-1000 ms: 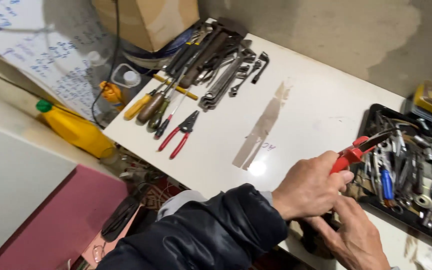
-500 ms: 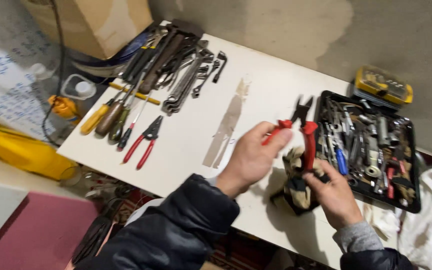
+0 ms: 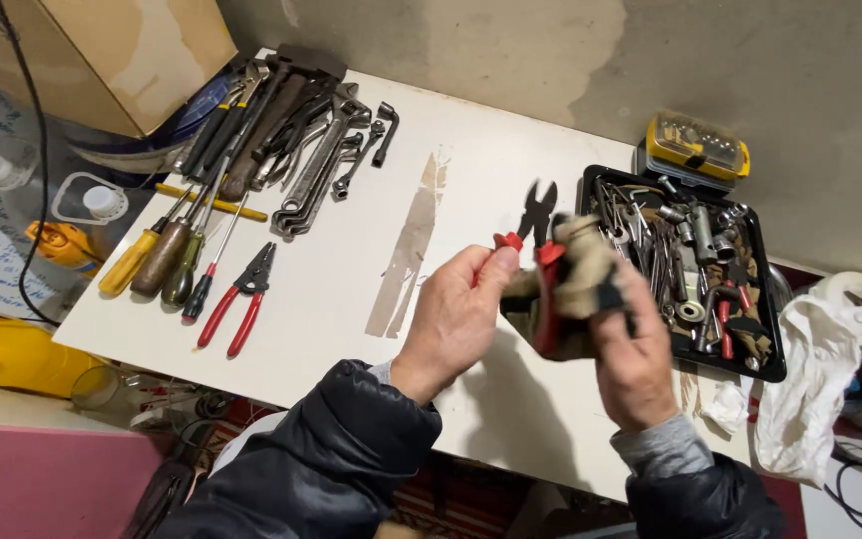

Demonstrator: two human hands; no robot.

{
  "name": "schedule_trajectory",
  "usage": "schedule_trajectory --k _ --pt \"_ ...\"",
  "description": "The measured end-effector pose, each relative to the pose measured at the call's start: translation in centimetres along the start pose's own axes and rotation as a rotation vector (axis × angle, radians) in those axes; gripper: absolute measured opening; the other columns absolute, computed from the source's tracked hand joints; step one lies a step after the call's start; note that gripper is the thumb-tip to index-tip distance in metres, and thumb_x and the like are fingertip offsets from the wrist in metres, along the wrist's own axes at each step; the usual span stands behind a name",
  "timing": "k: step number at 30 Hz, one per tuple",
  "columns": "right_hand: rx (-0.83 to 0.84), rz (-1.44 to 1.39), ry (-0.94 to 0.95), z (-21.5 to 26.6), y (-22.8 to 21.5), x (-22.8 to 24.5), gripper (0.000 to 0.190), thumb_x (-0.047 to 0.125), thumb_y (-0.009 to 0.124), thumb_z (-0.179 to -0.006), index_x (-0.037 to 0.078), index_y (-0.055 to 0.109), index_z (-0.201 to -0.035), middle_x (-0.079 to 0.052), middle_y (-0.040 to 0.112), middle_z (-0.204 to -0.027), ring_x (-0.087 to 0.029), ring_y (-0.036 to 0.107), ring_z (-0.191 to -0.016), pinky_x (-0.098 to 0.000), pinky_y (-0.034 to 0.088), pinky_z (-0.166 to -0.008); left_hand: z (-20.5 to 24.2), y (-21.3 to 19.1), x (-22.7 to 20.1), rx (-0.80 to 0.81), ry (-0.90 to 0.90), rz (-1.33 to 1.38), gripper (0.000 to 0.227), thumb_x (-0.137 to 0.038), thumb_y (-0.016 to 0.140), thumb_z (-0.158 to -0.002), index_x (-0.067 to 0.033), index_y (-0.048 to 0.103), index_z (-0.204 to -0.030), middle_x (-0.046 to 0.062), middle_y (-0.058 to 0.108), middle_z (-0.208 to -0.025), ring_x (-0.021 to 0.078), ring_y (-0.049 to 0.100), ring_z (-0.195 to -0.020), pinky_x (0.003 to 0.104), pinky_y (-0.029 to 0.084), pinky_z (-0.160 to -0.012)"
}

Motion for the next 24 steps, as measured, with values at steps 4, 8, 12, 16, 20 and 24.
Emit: schedule_trajectory --k 4,8,12,16,20,24 --pt "0.124 0.222 0.050 1.2 -1.1 -3.5 0.049 0.020 0.060 -0.096 0.003 0.056 -0.142 -0.015 0.067 -0.116 -0.022 0.061 -0.107 -0.0447 0.052 -0.100 1.0 1.7 0.0 0.069 -0.053 -0.054 0.042 -0.049 0.059 -0.099 -0.0133 0.069 -0.079 0.009 0.060 -0.054 0.0214 0.062 -0.060 0.033 0.050 -0.059" --pt "0.092 0.149 0.145 1.6 -0.4 -3.9 0.022 0.003 0.063 -0.088 0.002 0.070 -0.109 -0.011 0.067 -0.093 -0.020 0.061 -0.086 -0.0403 0.057 -0.081 0.6 2.3 1.1 0.093 -0.047 -0.061 0.041 -0.049 0.061 -0.098 -0.0118 0.072 -0.085 0.011 0.063 -0.057 0.0201 0.061 -0.062 0.033 0.051 -0.059" --pt "-0.050 -0.133 0.312 1.9 -0.7 -4.5 0.024 -0.005 0.065 -0.077 -0.001 0.067 -0.101 -0.010 0.062 -0.075 -0.017 0.058 -0.063 -0.0328 0.057 -0.062 0.5 2.3 1.1 0.113 -0.099 -0.021 0.037 -0.045 0.063 -0.098 -0.0116 0.075 -0.088 0.011 0.064 -0.060 0.0184 0.059 -0.065 0.034 0.052 -0.060" --pt "-0.099 -0.346 0.441 1.6 -0.1 -3.6 0.020 -0.003 0.069 -0.076 -0.001 0.067 -0.096 -0.011 0.061 -0.067 -0.016 0.058 -0.057 -0.0309 0.056 -0.057 1.5 2.8 0.1 0.113 -0.121 0.124 0.037 -0.042 0.062 -0.099 -0.0088 0.078 -0.092 0.008 0.065 -0.064 0.0157 0.055 -0.067 0.029 0.052 -0.061" --pt "-0.092 -0.601 0.529 1.9 0.7 -2.7 0.024 -0.007 0.063 -0.077 -0.007 0.065 -0.101 -0.022 0.065 -0.077 -0.033 0.067 -0.064 -0.0529 0.061 -0.071 2.0 4.2 -0.5 0.188 -0.118 0.482 0.035 -0.031 0.059 -0.104 0.0011 0.070 -0.096 0.000 0.041 -0.050 0.0043 0.037 -0.037 0.018 0.030 -0.030" --pt "-0.136 -0.350 0.413 2.0 -2.3 -4.8 0.032 -0.010 0.069 -0.073 -0.002 0.066 -0.104 -0.015 0.067 -0.077 -0.024 0.064 -0.060 -0.0369 0.057 -0.063 1.8 5.1 0.8 0.216 -0.154 0.531 0.040 -0.033 0.053 -0.106 0.0051 0.064 -0.102 0.000 0.037 -0.052 0.0033 0.032 -0.033 0.018 0.028 -0.025"
Point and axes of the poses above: each hand's wrist, its own z-axis away from the middle knuckle, its own y-axis out of the palm, x = y × z, the point moved 9 cm from there along -z, towards the middle knuckle
